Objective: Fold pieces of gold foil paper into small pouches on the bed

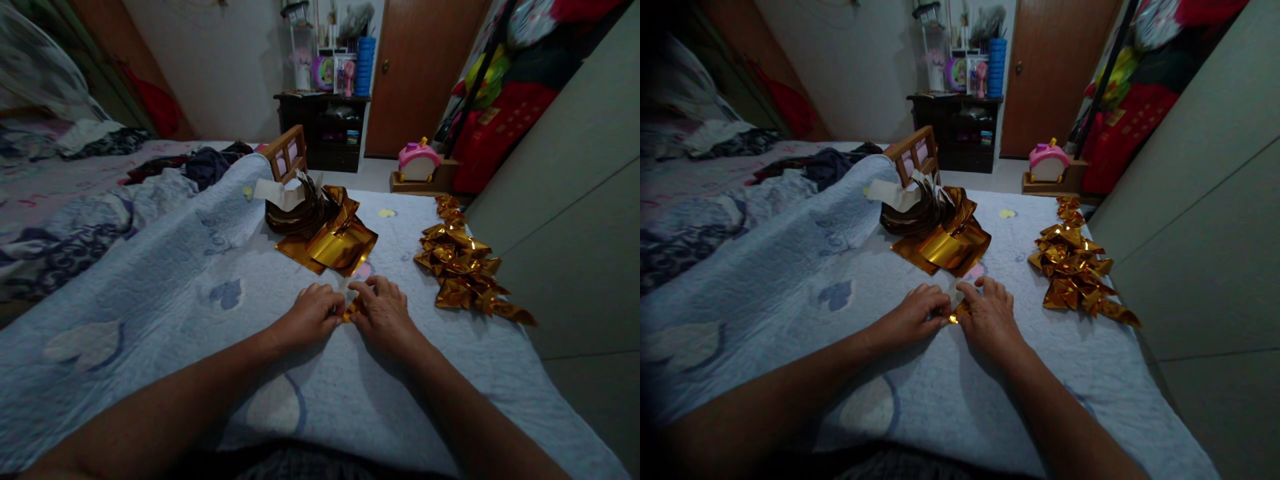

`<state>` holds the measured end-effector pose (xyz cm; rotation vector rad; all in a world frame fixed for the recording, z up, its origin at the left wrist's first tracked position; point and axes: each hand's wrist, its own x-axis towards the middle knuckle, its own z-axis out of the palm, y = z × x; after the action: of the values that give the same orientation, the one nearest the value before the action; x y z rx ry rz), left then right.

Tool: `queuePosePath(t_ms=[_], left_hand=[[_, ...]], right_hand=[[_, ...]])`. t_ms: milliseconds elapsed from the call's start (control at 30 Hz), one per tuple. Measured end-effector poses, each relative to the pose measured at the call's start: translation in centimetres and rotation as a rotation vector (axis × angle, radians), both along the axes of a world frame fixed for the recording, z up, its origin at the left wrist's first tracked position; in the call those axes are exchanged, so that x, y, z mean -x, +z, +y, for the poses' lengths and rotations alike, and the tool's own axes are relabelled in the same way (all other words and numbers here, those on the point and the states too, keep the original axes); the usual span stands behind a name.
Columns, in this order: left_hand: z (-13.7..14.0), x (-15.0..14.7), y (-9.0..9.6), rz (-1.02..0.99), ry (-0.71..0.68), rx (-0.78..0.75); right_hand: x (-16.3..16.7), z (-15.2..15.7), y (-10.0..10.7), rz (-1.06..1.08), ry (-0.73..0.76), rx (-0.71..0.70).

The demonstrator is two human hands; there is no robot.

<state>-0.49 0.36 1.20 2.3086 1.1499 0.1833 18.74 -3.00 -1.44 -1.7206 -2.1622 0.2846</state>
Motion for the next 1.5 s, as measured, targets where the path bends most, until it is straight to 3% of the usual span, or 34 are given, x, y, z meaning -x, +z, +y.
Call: queuePosePath(t_ms=[467, 767, 967, 1200, 1367, 1500], left_hand=[[0.0, 0.2, -0.8, -0.046, 0.004, -0.011], [0.0, 0.3, -1.1, -0.132, -0.085, -0.061], [0.0, 0.3, -1.2, -0.200, -0.153, -0.130], [0.6, 0.2, -2.1, -0.233, -0.139, -0.180], [1.0, -0.2, -2.3, -0.248, -0.111, -0.158], [1.1, -0.2, -2.4, -0.249, -0.077, -0.194]], right_hand=[[-1.4, 0.3, 0.4, 0.042, 0.006, -0.002], [-1.9, 0.5, 1.4, 0.117, 0.202, 0.100], [-1.9, 0.4, 1.9, 0.115, 0.234, 0.088], [-1.4, 1.3, 0.9, 0.151, 0.157, 0.106], [-0.9, 1.3, 0.1, 0.053, -0.041, 0.039], [-0.3, 1.0, 0.4, 0.004, -0.090, 0.046]])
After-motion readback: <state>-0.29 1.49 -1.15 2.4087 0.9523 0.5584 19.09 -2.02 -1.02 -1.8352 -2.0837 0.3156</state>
